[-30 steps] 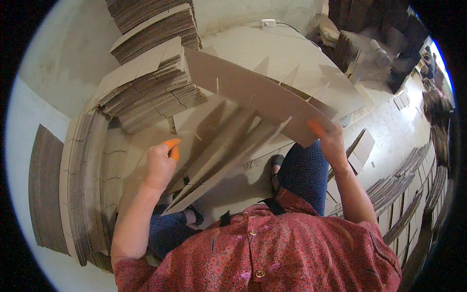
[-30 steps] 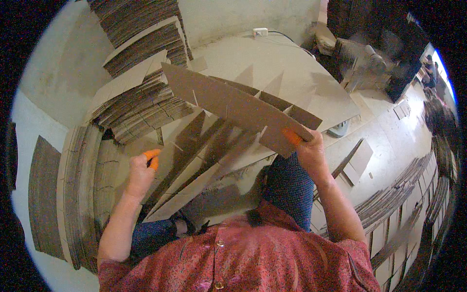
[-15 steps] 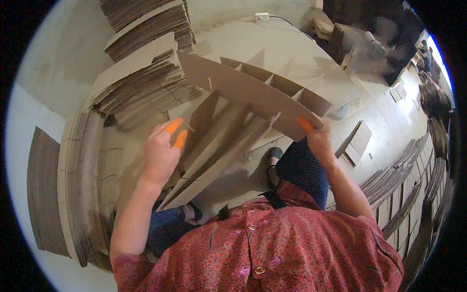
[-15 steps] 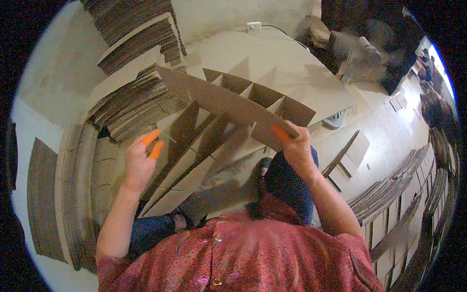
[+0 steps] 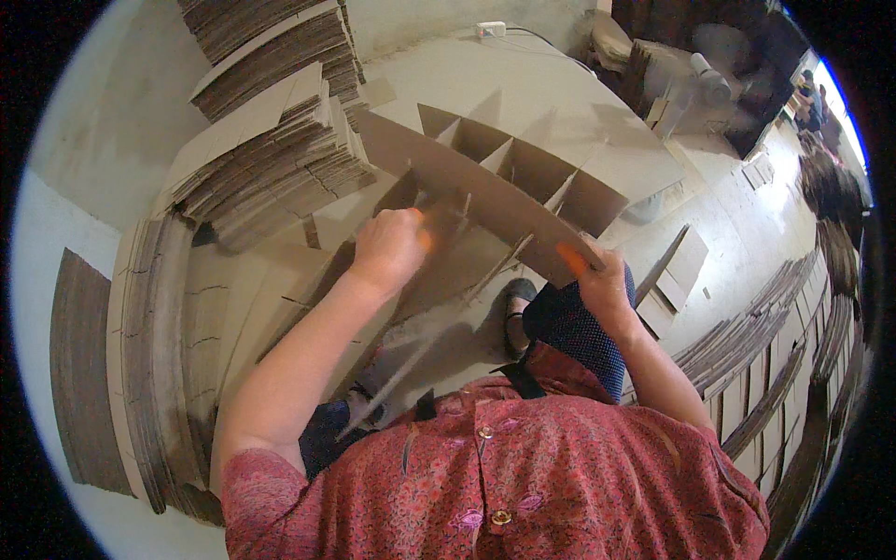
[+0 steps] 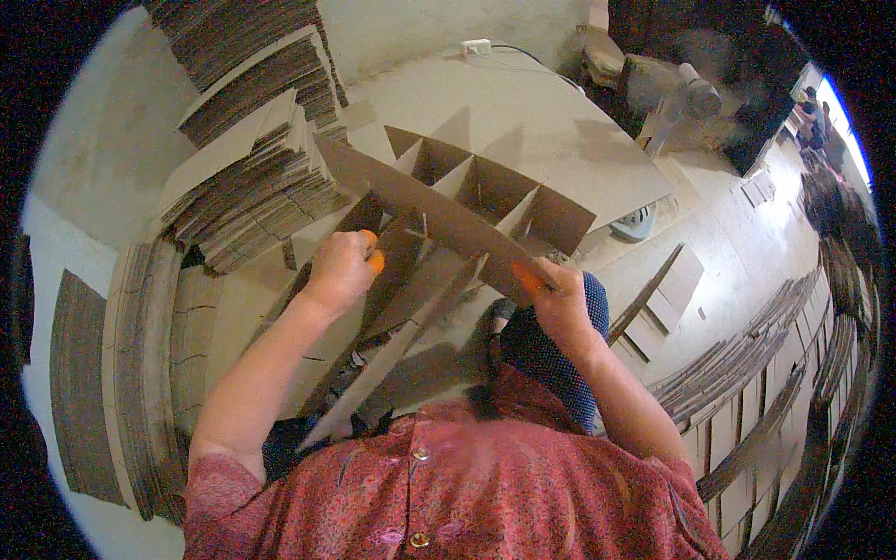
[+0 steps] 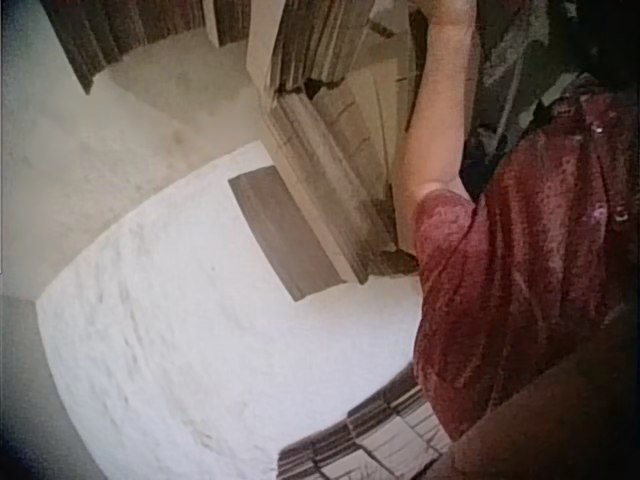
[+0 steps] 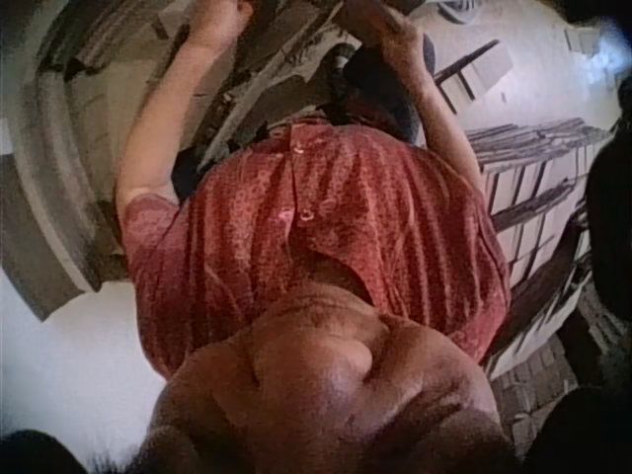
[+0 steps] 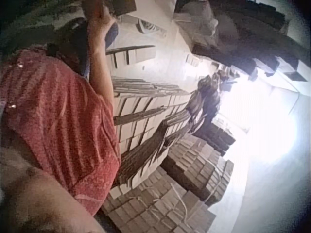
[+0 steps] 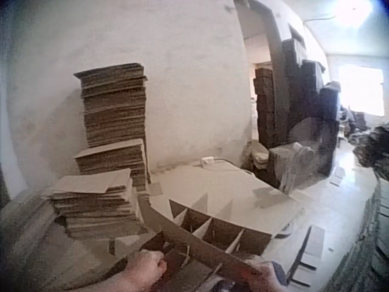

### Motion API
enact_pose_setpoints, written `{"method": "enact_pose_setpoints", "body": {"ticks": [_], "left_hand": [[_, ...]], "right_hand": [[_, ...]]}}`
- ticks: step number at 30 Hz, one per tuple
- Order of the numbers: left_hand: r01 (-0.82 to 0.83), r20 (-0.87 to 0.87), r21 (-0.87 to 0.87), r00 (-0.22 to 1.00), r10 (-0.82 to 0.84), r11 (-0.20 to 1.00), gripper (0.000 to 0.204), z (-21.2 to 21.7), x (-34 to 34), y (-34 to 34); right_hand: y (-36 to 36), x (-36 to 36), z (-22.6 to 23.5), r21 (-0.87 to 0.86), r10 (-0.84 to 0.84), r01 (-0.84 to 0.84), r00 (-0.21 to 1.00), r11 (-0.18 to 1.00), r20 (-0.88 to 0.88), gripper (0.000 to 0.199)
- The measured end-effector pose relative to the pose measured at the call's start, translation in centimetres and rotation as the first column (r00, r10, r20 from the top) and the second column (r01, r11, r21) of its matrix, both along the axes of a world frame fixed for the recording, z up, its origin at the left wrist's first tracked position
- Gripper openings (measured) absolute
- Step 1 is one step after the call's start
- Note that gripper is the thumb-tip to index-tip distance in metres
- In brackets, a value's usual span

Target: The person sits on the floor and repeatedly folds pre-cut cardboard sheets into multi-compartment dividers. They use an orange utility knife to score or trim edges, then fold the panels into a grid-like structure and place the finished units into a growing stack.

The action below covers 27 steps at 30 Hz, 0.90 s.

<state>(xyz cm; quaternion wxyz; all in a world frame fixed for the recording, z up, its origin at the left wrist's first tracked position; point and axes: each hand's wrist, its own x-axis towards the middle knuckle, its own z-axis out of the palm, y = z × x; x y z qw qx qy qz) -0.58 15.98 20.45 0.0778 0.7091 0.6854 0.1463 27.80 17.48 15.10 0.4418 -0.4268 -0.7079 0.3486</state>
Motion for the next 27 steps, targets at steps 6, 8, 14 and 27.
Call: {"method": "enact_pose_setpoints", "body": {"ticks": [6,8,14,27], "left_hand": [[0.012,0.164,0.098,0.986,-0.028,0.995,0.028,0.6,-0.8,0.1],[-0.06,0.122,0.35,0.992,0.018,0.935,0.033,1.9,-2.3,0.3],[-0.198,-0.069,-0.045,0.978,0.195,0.979,0.023,1.3,-6.6,2.9],[-0.237,0.065,0.247,0.971,0.228,0.939,0.03,4.8,-8.5,3.2]], "right_hand": [[1.0,0.0,-3.1,0.063,-0.014,0.015,1.0,0.998,-0.026,0.008],[1.0,-0.2,-3.4,0.062,-0.01,0.015,0.996,0.998,-0.084,0.009],[0.7,-0.2,-1.5,0.013,-0.003,0.003,1.0,1.0,0.002,0.011],[4.1,-1.9,0.0,0.114,-0.028,0.029,1.0,0.993,-0.01,0.005]]}}
